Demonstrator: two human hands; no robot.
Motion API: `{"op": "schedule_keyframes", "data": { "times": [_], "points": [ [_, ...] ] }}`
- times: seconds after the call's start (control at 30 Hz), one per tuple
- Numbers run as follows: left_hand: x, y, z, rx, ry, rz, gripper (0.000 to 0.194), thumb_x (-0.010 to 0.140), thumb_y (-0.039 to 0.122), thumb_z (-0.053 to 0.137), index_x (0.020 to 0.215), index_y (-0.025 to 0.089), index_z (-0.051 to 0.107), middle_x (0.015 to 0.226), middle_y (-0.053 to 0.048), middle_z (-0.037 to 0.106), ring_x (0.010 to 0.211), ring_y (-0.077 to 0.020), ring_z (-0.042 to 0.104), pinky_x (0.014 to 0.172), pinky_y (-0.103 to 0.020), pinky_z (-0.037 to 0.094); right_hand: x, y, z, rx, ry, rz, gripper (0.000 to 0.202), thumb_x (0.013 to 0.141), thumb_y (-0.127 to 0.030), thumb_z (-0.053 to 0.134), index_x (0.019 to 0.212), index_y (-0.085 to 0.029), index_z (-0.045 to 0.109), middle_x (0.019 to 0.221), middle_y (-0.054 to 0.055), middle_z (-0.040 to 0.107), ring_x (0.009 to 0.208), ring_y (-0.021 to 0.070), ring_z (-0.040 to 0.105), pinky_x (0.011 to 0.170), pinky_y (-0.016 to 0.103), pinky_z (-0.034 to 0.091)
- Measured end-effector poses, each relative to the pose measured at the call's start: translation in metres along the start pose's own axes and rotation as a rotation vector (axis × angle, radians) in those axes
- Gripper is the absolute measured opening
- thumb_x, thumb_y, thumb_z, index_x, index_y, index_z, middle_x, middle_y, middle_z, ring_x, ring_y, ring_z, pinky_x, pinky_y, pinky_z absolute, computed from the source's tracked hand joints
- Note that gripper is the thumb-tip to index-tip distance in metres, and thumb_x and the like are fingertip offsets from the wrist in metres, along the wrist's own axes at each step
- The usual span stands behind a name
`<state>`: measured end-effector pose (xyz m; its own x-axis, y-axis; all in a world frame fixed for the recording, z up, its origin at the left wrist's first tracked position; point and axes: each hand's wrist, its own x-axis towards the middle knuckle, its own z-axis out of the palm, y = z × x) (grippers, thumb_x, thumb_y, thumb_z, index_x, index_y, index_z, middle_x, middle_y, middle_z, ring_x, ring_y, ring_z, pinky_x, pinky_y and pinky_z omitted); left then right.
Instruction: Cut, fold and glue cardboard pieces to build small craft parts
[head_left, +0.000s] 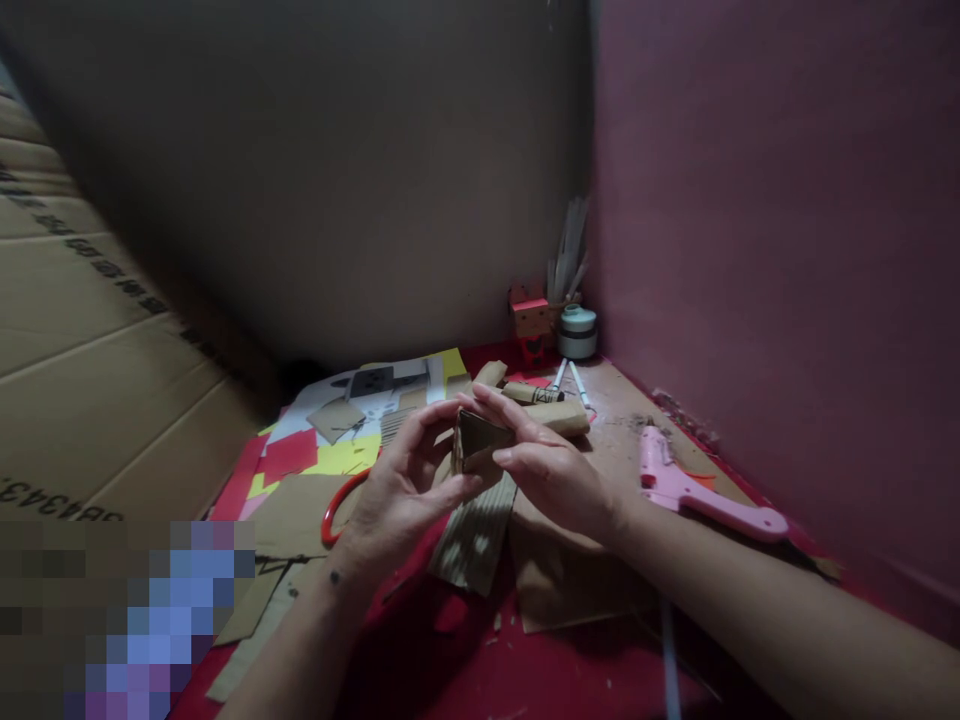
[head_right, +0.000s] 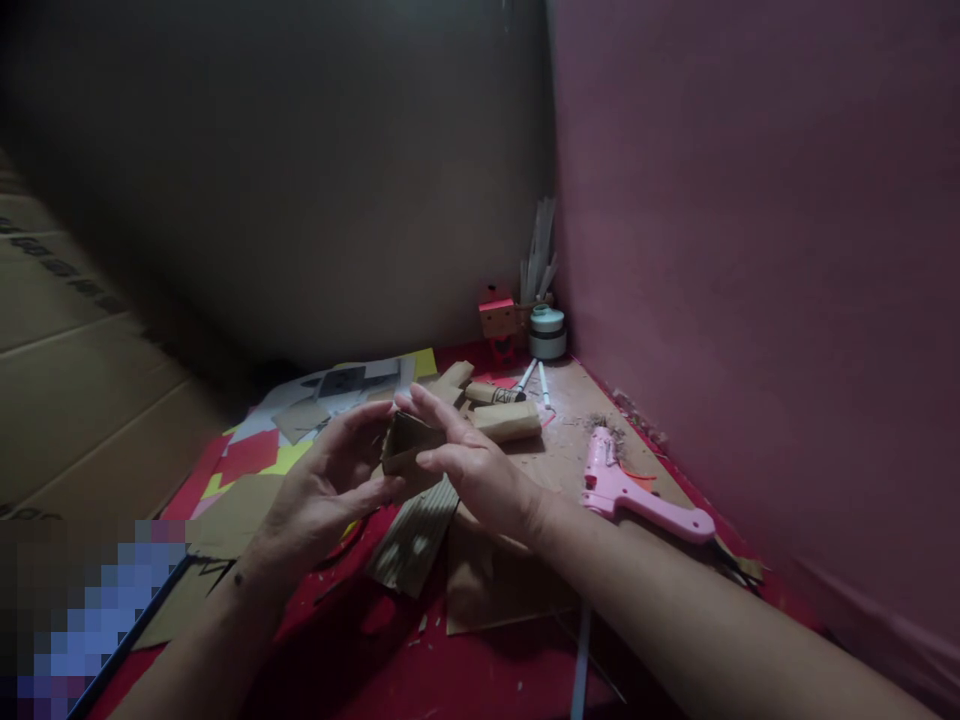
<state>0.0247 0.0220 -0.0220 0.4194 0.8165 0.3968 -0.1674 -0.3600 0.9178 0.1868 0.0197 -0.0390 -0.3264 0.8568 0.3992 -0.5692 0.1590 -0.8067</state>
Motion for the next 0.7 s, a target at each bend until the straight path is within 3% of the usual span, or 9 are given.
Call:
{"op": "schedule_keyframes", "data": {
  "times": [0.23,0.33,0.43,0.53,0.7],
  "points": [
    [0.001,0.003,-0.001,0.099,-0.032,0.021,0.056,0.071,0.009,0.068,0.121,0.026,0.047,0.13,-0.005,0.048,0.12,-0.0214,0.045,0.098,-0.031,0.041,0.0,0.001,0.001,0.033,0.011,0.016,0.066,0.061,-0.005,0.049,0.122,-0.03,0.051,0.136,-0.003,0.046,0.132,0.0182,0.028,0.11,0.041,0.018],
    [0.0,0.004,0.0,0.14,0.013,-0.009,0.054,0.072,0.013,0.068,0.121,0.026,0.048,0.127,-0.006,0.051,0.117,-0.0224,0.047,0.095,-0.031,0.043,0.001,0.0,0.005,0.102,0.064,0.025,0.057,0.063,-0.009,0.053,0.116,-0.027,0.056,0.132,0.0,0.049,0.131,0.0193,0.031,0.109,0.038,0.02],
    [0.001,0.004,0.0,0.129,0.085,-0.08,0.053,0.071,0.016,0.068,0.12,0.025,0.049,0.122,-0.007,0.054,0.114,-0.0229,0.05,0.092,-0.031,0.043,0.001,-0.002,0.006,0.18,0.106,0.066,0.04,0.072,-0.022,0.056,0.112,-0.025,0.058,0.128,0.002,0.053,0.126,0.0213,0.039,0.106,0.039,0.027],
    [0.002,0.004,-0.004,0.001,0.187,-0.169,0.053,0.07,0.019,0.069,0.119,0.023,0.049,0.11,-0.007,0.061,0.103,-0.0213,0.057,0.084,-0.029,0.046,0.003,-0.002,0.001,0.193,0.15,0.113,0.03,0.079,-0.035,0.054,0.107,-0.026,0.06,0.12,0.005,0.058,0.115,0.0223,0.049,0.096,0.04,0.038],
    [0.006,0.007,-0.012,-0.326,0.32,-0.316,0.053,0.068,0.021,0.066,0.118,0.017,0.05,0.097,-0.007,0.065,0.089,-0.0221,0.062,0.072,-0.03,0.05,0.009,0.001,-0.013,-0.015,0.264,0.147,0.014,0.074,-0.029,0.064,0.074,-0.016,0.065,0.083,0.007,0.065,0.076,0.0169,0.06,0.079,0.036,0.045]
  ]
}}
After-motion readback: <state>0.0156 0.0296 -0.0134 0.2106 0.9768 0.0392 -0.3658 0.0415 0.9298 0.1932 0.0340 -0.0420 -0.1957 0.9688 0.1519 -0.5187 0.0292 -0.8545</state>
